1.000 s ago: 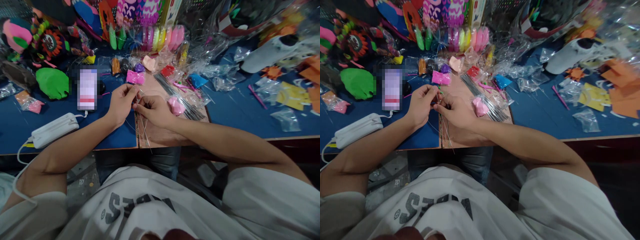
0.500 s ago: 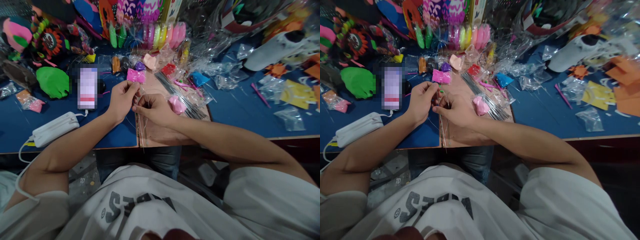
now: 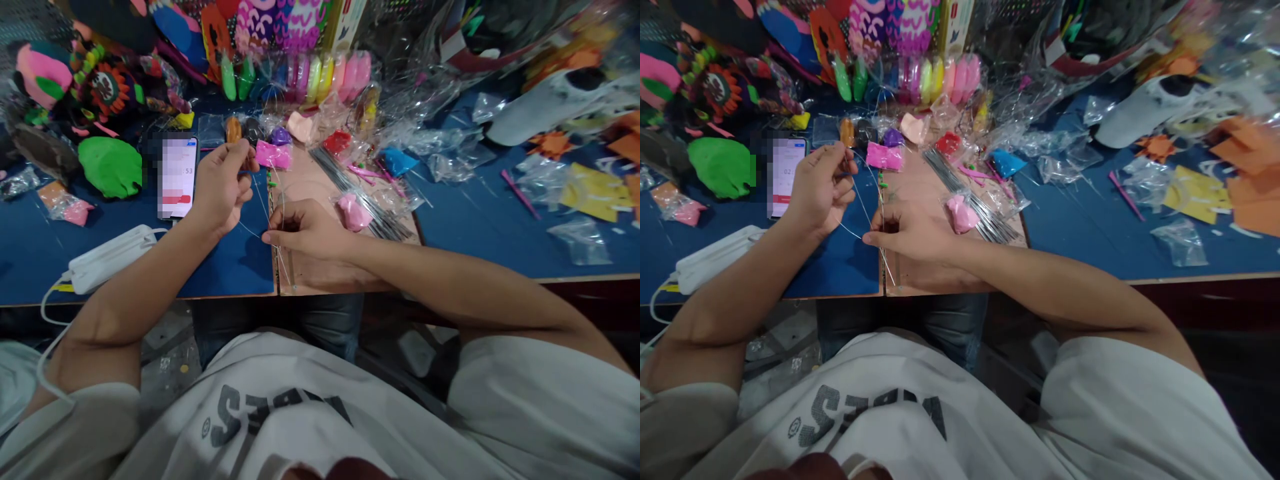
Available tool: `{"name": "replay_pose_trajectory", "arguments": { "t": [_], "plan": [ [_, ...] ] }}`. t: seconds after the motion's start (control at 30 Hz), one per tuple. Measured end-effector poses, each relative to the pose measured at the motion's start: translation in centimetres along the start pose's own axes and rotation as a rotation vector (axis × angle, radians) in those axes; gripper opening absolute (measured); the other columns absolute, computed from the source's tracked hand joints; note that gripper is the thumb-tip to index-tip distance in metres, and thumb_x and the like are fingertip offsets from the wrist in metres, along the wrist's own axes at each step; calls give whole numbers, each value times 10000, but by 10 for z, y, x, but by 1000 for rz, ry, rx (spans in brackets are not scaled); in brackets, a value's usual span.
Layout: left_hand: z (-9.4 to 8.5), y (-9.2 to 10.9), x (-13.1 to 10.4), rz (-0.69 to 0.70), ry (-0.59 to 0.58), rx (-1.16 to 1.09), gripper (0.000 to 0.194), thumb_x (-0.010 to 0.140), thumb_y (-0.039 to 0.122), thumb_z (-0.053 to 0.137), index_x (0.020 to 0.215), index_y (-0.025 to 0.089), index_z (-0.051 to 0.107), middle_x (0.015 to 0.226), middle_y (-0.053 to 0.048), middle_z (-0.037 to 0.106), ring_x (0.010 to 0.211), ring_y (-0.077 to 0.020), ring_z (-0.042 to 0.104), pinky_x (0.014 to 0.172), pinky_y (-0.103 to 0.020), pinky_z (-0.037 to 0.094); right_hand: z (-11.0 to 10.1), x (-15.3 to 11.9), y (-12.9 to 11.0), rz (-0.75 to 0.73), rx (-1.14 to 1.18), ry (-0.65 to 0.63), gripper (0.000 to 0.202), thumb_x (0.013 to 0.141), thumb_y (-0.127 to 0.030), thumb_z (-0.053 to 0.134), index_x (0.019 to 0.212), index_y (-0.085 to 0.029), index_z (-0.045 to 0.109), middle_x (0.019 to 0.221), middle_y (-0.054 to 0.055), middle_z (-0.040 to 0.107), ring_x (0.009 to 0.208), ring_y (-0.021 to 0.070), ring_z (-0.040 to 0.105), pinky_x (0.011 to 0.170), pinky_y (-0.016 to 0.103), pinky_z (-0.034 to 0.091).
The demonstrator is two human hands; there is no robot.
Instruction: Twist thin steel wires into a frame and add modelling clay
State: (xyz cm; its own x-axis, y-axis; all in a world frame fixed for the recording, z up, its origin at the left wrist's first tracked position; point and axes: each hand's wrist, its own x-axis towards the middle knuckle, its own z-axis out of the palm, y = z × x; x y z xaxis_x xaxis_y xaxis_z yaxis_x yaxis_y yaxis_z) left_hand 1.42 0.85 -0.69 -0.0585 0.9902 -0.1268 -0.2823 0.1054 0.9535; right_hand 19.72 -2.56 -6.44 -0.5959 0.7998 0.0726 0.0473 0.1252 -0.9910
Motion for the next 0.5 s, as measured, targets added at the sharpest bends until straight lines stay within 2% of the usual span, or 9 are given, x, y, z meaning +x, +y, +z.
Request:
{"name": "replay_pose_trajectory", "arguments": {
  "t": [0.13,0.2,0.33,0.5],
  "plan": [
    [-9,1,7,21,31,80,429,972,651,815,793,280,694,795,-5,719,488,-76,413,429,-309,295,-1,1,0,-7,15,-31,446,835,-578,951,845,-182,747,745,1,692,671,138,592,622,304,457],
    [-11,1,10,54,35,80,406,973,621,823,789,280,705,811,-14,728,500,-82,442,446,-322,302,-2,1,2,-5,4,-45,413,844,-547,938,875,-175,760,757,7,706,686,142,606,639,300,470],
    [-12,5,14,91,31,21,381,1038,505,786,768,254,689,758,6,687,481,-58,386,450,-299,267,-4,2,4,-13,-31,-53,330,865,-477,895,906,-171,777,775,17,714,708,150,612,658,302,481],
    [-11,9,13,118,17,47,381,1004,553,813,752,279,731,758,3,735,477,-65,431,418,-273,289,-6,1,2,4,-87,-25,419,867,-571,894,834,-180,747,701,9,672,650,147,567,611,303,439]
  ]
}}
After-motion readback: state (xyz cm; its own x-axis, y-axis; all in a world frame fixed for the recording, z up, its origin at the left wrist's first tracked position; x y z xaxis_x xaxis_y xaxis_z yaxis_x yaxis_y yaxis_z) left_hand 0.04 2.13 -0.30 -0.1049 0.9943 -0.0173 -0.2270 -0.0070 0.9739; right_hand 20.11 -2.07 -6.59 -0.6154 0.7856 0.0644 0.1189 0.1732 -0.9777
